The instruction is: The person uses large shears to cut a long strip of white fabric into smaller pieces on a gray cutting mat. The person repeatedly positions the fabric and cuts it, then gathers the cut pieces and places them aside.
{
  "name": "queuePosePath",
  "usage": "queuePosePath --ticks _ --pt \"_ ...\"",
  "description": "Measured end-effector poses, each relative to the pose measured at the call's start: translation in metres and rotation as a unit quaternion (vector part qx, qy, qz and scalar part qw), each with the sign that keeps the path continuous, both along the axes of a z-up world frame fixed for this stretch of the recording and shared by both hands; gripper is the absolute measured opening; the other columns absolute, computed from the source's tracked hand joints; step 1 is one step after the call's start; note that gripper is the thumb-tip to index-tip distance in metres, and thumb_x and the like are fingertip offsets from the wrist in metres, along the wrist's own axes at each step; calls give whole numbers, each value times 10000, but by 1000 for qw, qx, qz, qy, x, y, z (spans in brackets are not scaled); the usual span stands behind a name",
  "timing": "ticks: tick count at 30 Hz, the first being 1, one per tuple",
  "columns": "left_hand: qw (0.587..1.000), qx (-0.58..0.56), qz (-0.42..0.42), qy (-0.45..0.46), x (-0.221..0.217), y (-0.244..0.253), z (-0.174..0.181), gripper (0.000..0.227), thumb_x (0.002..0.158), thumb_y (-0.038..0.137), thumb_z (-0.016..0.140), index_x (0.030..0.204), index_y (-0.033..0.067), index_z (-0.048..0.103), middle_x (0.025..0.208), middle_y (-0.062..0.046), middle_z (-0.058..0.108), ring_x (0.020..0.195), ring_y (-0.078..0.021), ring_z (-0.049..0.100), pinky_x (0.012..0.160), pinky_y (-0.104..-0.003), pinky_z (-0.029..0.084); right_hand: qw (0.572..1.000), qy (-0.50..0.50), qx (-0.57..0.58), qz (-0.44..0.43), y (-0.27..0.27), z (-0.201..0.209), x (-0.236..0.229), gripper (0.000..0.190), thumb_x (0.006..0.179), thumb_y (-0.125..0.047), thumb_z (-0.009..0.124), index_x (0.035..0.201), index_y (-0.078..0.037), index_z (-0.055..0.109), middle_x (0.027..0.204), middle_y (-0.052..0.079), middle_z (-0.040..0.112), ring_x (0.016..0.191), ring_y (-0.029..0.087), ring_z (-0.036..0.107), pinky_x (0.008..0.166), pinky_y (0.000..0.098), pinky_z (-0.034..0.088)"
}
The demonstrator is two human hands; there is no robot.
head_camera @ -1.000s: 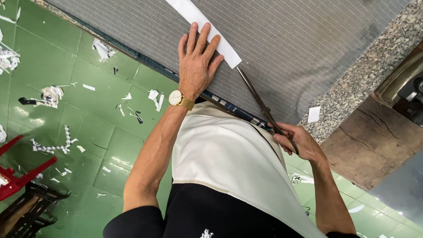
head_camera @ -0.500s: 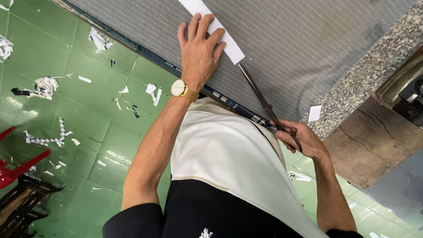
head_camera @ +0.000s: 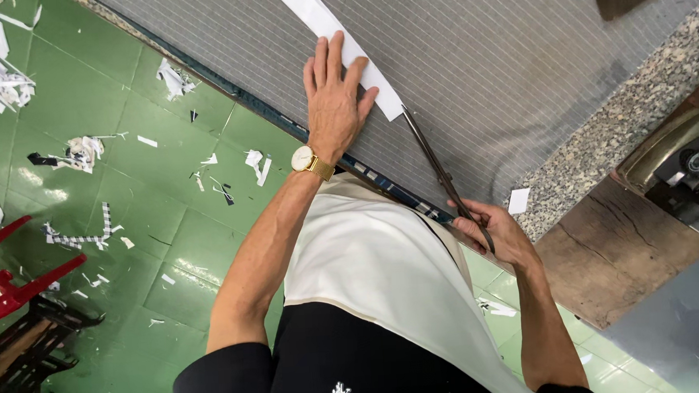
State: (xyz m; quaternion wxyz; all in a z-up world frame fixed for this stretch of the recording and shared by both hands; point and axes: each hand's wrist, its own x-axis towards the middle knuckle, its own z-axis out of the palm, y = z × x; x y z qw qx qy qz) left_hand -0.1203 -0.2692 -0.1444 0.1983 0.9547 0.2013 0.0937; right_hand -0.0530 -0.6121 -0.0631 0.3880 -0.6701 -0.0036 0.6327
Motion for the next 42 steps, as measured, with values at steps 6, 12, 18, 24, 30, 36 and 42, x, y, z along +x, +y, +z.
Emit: queuePosePath --ticks 6,12,18,24,30,36,42 --pt "998 -28 31 37 0 1 -2 639 977 404 824 1408 45 517 1660 -182 208 1555 -408 187 1260 -599 252 999 12 26 45 3 -11 16 580 939 -379 629 1452 -110 613 612 -53 422 511 78 402 438 245 366" --pt "995 -9 47 92 -1 3 -5 879 992 583 747 1585 52 373 1707 -156 64 1591 -363 70 1275 -597 253 998 -4 -9 64 22 4 27 587 921 -366 638 1441 -93 626 551 -11 436 471 108 382 474 296 355" --pt "995 57 24 83 0 5 -6 834 972 573 770 1545 63 442 1690 -149 187 1578 -344 179 1247 -514 297 997 -28 -14 76 25 2 26 642 910 -393 638 1472 -87 593 557 -10 406 480 115 379 478 306 364" --pt "995 77 14 66 -1 5 -14 833 967 555 805 1530 52 454 1687 -135 203 1577 -317 210 1233 -532 331 998 -15 3 65 11 -19 23 619 915 -344 659 1473 -87 584 571 -19 423 487 110 403 422 283 384" --pt "994 80 21 72 0 3 -13 833 976 580 774 1535 55 448 1686 -156 190 1577 -336 193 1247 -529 313 998 -12 -21 57 15 -14 23 612 914 -332 668 1470 -88 592 600 -24 416 512 111 413 419 284 382" --pt "996 53 29 58 0 3 -11 791 934 527 832 1457 45 486 1676 -161 219 1571 -334 209 1242 -529 311 997 -27 -15 75 14 -15 24 627 900 -379 670 1453 -88 607 593 -27 442 499 110 416 419 278 386" --pt "998 -6 51 42 -2 5 -1 740 921 536 842 1429 109 513 1677 -194 151 1564 -431 157 1206 -592 357 999 9 -3 40 15 -10 24 611 902 -360 666 1441 -77 618 603 -16 425 496 106 395 427 280 360"
